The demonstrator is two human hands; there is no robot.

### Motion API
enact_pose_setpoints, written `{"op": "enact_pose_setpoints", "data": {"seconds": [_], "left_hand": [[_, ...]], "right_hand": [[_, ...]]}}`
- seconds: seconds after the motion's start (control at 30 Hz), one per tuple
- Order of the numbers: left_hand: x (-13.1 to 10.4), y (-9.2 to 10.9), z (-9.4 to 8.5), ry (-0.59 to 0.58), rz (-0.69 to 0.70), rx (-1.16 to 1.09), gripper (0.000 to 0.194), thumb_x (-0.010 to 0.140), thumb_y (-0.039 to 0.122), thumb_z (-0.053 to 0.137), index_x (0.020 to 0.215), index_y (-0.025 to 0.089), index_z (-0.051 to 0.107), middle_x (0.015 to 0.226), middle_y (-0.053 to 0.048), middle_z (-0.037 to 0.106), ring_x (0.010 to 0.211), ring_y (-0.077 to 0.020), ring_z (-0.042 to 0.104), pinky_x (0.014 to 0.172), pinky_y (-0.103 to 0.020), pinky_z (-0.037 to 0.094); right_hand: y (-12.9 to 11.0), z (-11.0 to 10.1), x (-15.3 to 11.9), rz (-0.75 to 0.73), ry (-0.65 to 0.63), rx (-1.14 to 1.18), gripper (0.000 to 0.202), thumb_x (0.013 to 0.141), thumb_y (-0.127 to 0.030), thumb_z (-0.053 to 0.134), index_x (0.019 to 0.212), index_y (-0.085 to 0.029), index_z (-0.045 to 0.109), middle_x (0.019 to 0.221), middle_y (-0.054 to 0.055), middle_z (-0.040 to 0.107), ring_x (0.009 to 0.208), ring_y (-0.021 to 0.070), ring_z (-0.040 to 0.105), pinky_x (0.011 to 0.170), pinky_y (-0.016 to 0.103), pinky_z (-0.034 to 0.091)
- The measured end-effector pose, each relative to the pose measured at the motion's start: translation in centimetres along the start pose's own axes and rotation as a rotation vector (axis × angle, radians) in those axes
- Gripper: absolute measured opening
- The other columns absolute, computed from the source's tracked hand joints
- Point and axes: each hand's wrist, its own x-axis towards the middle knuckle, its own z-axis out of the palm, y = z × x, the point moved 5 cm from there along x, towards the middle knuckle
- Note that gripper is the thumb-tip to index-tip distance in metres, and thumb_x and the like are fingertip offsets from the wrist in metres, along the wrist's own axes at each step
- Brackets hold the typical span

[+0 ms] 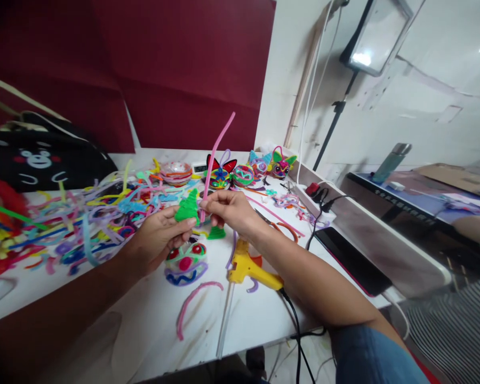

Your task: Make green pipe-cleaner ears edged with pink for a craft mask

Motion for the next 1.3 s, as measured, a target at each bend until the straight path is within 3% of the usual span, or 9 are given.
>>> {"op": "enact_pose_setpoints", "data": {"seconds": [0.13,0.33,0.47,0.5,0.57,0.67,0.8,1.1,1.3], "left_hand": [[0.5,0.2,-0.6,0.047,0.044,-0.051,0.027,0.066,0.024,0.078,0.082,0.016,0.057,0.055,0.005,0.054,0.047,-0.0054,0.046,0.041,-0.014,0.031],[0.9,0.3,-1.1,0.096,0.044,-0.062,0.034,0.063,0.022,0.08,0.084,0.016,0.054,0.055,0.005,0.056,0.047,-0.0059,0.047,0.039,-0.015,0.03],[1.1,0.2,-1.3,0.113,0.041,-0.046,0.034,0.062,0.023,0.08,0.082,0.016,0.054,0.056,0.004,0.057,0.048,-0.0066,0.049,0.039,-0.015,0.031],[1.1,0.2,-1.3,0.116,0.045,-0.051,0.034,0.061,0.023,0.08,0.081,0.016,0.054,0.056,0.004,0.057,0.049,-0.0066,0.049,0.039,-0.014,0.031],[1.2,0.2,-1.3,0.115,0.05,-0.068,0.033,0.06,0.023,0.081,0.078,0.015,0.055,0.056,0.004,0.057,0.05,-0.0067,0.049,0.038,-0.014,0.031],[1.2,0.1,-1.3,0.12,0.03,-0.098,0.031,0.059,0.024,0.08,0.079,0.014,0.058,0.06,0.003,0.058,0.051,-0.007,0.052,0.038,-0.014,0.032],[1.1,-0.3,-1.5,0.141,-0.012,-0.131,0.029,0.062,0.024,0.078,0.08,0.015,0.056,0.067,0.002,0.059,0.056,-0.0092,0.058,0.038,-0.014,0.036],[1.6,-0.8,-1.9,0.174,-0.018,-0.134,0.022,0.068,0.019,0.073,0.08,0.015,0.056,0.066,0.001,0.059,0.055,-0.0095,0.06,0.037,-0.014,0.036],[2.2,-0.4,-2.5,0.183,0.003,-0.163,0.021,0.069,0.018,0.073,0.08,0.014,0.056,0.066,0.001,0.059,0.054,-0.0098,0.06,0.037,-0.015,0.036]], "right_hand": [[-0.6,-1.6,0.6,0.019,0.019,-0.065,0.028,0.067,-0.039,0.074,0.066,-0.016,0.058,0.049,-0.005,0.055,0.04,0.0059,0.047,0.038,0.018,0.035],[1.1,-5.2,1.7,0.121,0.002,-0.476,0.017,0.071,-0.03,0.065,0.065,-0.015,0.059,0.052,-0.001,0.057,0.043,0.0089,0.05,0.04,0.021,0.037],[0.8,-7.0,-0.6,0.099,0.032,-0.61,0.007,0.073,-0.023,0.063,0.074,-0.016,0.063,0.062,0.0,0.062,0.051,0.0112,0.056,0.048,0.023,0.041],[0.3,-7.0,-1.8,0.082,0.02,-0.668,0.005,0.072,-0.021,0.063,0.073,-0.016,0.064,0.064,0.001,0.063,0.056,0.0122,0.057,0.053,0.024,0.043],[-0.4,-5.9,-4.6,0.026,-0.143,-1.03,0.009,0.075,-0.02,0.06,0.079,-0.017,0.067,0.073,0.003,0.068,0.066,0.0151,0.061,0.064,0.027,0.046],[-0.1,-3.9,-8.7,0.089,-0.343,-1.31,0.027,0.076,-0.026,0.061,0.1,-0.016,0.067,0.101,0.01,0.069,0.089,0.0232,0.064,0.078,0.034,0.048],[1.2,-2.4,-11.2,0.139,-0.361,-1.507,0.032,0.078,-0.025,0.057,0.107,-0.013,0.063,0.107,0.014,0.065,0.102,0.0284,0.058,0.092,0.041,0.044],[3.2,-2.5,-11.2,0.107,-0.211,-1.542,0.033,0.075,-0.028,0.053,0.102,-0.01,0.061,0.101,0.014,0.061,0.093,0.0287,0.056,0.082,0.039,0.046],[1.7,-4.3,-10.8,0.009,-0.102,-1.364,0.033,0.069,-0.021,0.056,0.1,-0.013,0.057,0.099,0.012,0.057,0.08,0.022,0.055,0.07,0.034,0.045]]}}
